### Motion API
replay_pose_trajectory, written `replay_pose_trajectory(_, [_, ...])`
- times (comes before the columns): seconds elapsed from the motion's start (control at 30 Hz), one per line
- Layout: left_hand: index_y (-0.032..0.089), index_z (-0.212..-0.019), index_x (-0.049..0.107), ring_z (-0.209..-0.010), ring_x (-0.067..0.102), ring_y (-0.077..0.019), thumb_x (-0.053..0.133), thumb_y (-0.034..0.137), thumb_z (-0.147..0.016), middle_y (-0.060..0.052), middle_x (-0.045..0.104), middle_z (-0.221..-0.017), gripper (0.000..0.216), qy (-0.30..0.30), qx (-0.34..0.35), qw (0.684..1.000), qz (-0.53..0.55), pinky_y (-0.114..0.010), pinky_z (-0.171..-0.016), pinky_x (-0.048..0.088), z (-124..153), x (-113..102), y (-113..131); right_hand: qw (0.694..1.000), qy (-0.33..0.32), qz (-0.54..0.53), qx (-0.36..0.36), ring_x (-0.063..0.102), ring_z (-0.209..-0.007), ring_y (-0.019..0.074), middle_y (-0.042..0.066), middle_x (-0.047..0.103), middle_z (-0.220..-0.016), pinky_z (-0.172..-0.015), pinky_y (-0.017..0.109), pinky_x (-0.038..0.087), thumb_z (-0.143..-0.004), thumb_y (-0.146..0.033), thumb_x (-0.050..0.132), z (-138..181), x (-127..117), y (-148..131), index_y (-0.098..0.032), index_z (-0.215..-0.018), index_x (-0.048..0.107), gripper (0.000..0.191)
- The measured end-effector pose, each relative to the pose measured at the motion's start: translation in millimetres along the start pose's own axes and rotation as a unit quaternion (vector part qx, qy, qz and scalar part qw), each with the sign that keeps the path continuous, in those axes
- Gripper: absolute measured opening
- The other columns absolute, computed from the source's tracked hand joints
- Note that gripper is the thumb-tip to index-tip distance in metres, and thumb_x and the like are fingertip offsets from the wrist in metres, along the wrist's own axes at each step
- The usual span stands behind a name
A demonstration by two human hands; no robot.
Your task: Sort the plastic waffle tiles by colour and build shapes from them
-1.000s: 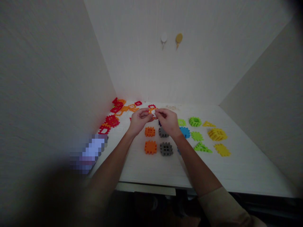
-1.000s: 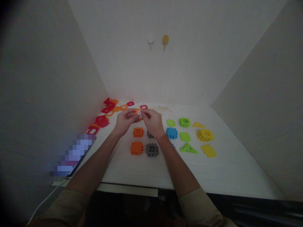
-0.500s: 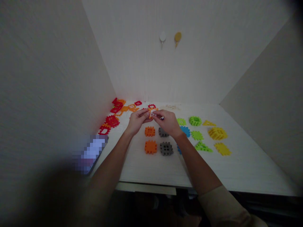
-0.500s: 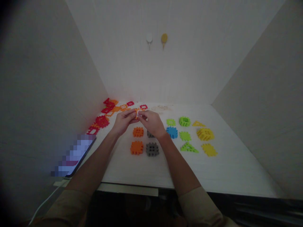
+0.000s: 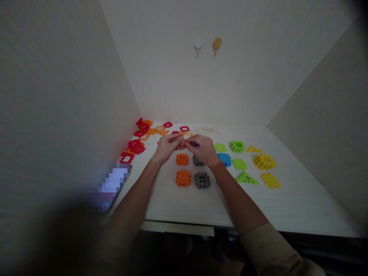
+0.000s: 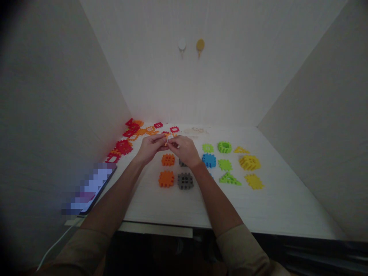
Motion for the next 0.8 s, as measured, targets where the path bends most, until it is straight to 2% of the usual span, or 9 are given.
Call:
replay_pose_trajectory(0.33, [0.011,-0.099,0.066,-0.070,0.066,-0.0134,0.074,0.025,-0.068,-0.004,0.068,-0.079,0.035,-0.001,-0.017,1.000,0.001,-0.039,-0.076,0.059,0.3,1.0,-3.3,1.000,0.016,0.003,0.000,0.062,-0.073,0.0133,0.003,0.070,-0.082,-0.072,0.025,0.047,-0.083,-0.027,0.059,1.7,-0.3,1.2,-0.021,-0.083,0.071,0.013])
replay_pose_trajectory(0.63, [0.010,-0.102,0.064,-0.072,0.068,-0.0161,0.077,0.027,-0.064,-0.006,0.070,-0.081,0.043,0.007,-0.021,1.000,-0.015,-0.039,-0.080,0.058,1.2,-2.4,-5.2,1.000,-0.016,-0.015,0.019,0.065,-0.071,0.0130,0.002,0.072,-0.081,-0.069,0.024,0.048,-0.083,-0.027,0.061,0.1,1.8,3.4,-0.022,-0.084,0.074,0.014])
replay_pose_trajectory(0.8, [0.010,-0.100,0.063,-0.071,0.068,-0.0166,0.079,0.025,-0.061,-0.006,0.070,-0.079,0.045,0.013,-0.011,1.000,-0.009,-0.041,-0.080,0.057,0.5,-5.3,-4.0,0.999,-0.048,-0.006,0.010,0.065,-0.076,0.0141,0.002,0.073,-0.088,-0.073,0.026,0.048,-0.086,-0.027,0.057,-0.6,5.0,3.2,-0.024,-0.089,0.073,0.017])
Point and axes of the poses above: each hand's wrist, its own z-axis away from the middle knuckle, its own x-axis out of the palm, y = z × x, the point moved 7 cm from there along -z, towards the middle knuckle
